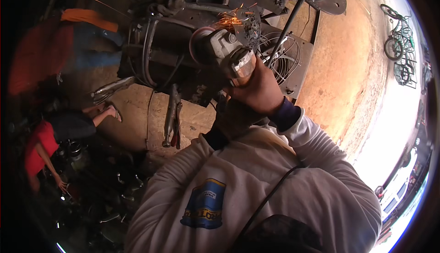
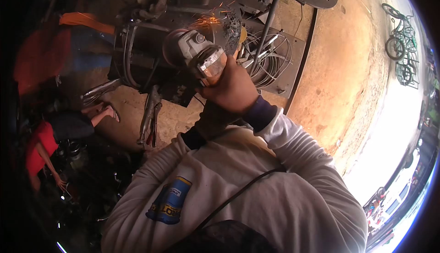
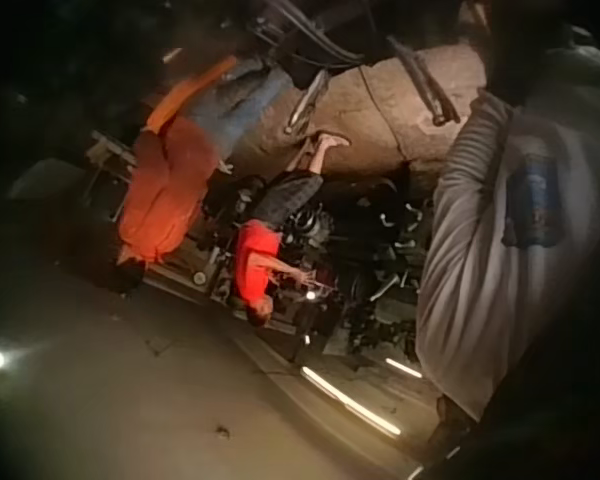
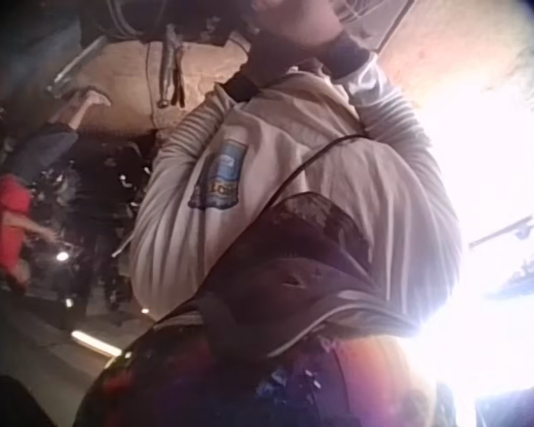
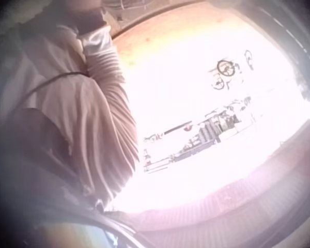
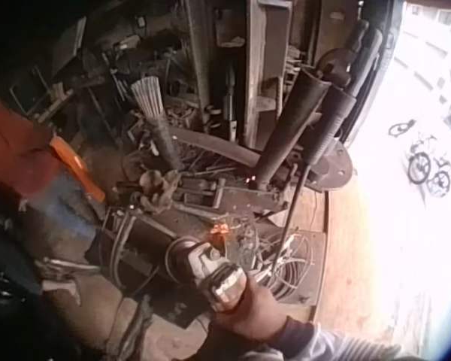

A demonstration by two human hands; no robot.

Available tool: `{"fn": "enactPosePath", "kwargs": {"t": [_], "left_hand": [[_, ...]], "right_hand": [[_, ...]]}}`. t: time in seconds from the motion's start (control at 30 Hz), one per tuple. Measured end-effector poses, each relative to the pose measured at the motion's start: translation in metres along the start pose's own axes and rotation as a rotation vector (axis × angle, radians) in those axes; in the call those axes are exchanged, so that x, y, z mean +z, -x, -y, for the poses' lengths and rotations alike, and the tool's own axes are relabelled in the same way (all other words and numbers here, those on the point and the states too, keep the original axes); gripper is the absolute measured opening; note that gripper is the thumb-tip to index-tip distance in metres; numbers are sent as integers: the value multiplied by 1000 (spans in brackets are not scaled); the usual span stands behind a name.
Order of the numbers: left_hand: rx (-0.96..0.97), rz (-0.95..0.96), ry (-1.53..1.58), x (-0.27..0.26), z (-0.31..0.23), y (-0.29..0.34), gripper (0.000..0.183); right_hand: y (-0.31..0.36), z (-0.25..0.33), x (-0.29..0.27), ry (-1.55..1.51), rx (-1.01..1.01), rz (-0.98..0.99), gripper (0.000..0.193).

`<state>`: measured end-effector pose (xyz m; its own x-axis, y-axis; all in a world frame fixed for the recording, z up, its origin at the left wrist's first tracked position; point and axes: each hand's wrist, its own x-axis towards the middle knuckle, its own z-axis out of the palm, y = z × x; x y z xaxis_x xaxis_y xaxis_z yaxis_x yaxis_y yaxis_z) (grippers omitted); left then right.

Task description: The person uses a grinder on a metal structure, then uses a wrench to tighten bolts on the same assembly while it is held in place by locking pliers.

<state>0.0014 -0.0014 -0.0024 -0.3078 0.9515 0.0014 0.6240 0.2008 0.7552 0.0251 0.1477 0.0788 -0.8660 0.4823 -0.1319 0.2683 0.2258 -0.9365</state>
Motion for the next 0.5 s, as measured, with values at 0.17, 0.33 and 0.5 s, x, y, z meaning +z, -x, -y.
{"fn": "enactPosePath", "kwargs": {"t": [0.17,0.33,0.5], "left_hand": [[25,55,95,19,-7,6,62],[13,83,178,6,-14,-5,61],[119,-39,121,23,-7,-1,58]], "right_hand": [[9,12,-16,56,142,59,77],[9,6,-16,73,159,12,76],[11,-7,-14,76,42,-68,75]]}}
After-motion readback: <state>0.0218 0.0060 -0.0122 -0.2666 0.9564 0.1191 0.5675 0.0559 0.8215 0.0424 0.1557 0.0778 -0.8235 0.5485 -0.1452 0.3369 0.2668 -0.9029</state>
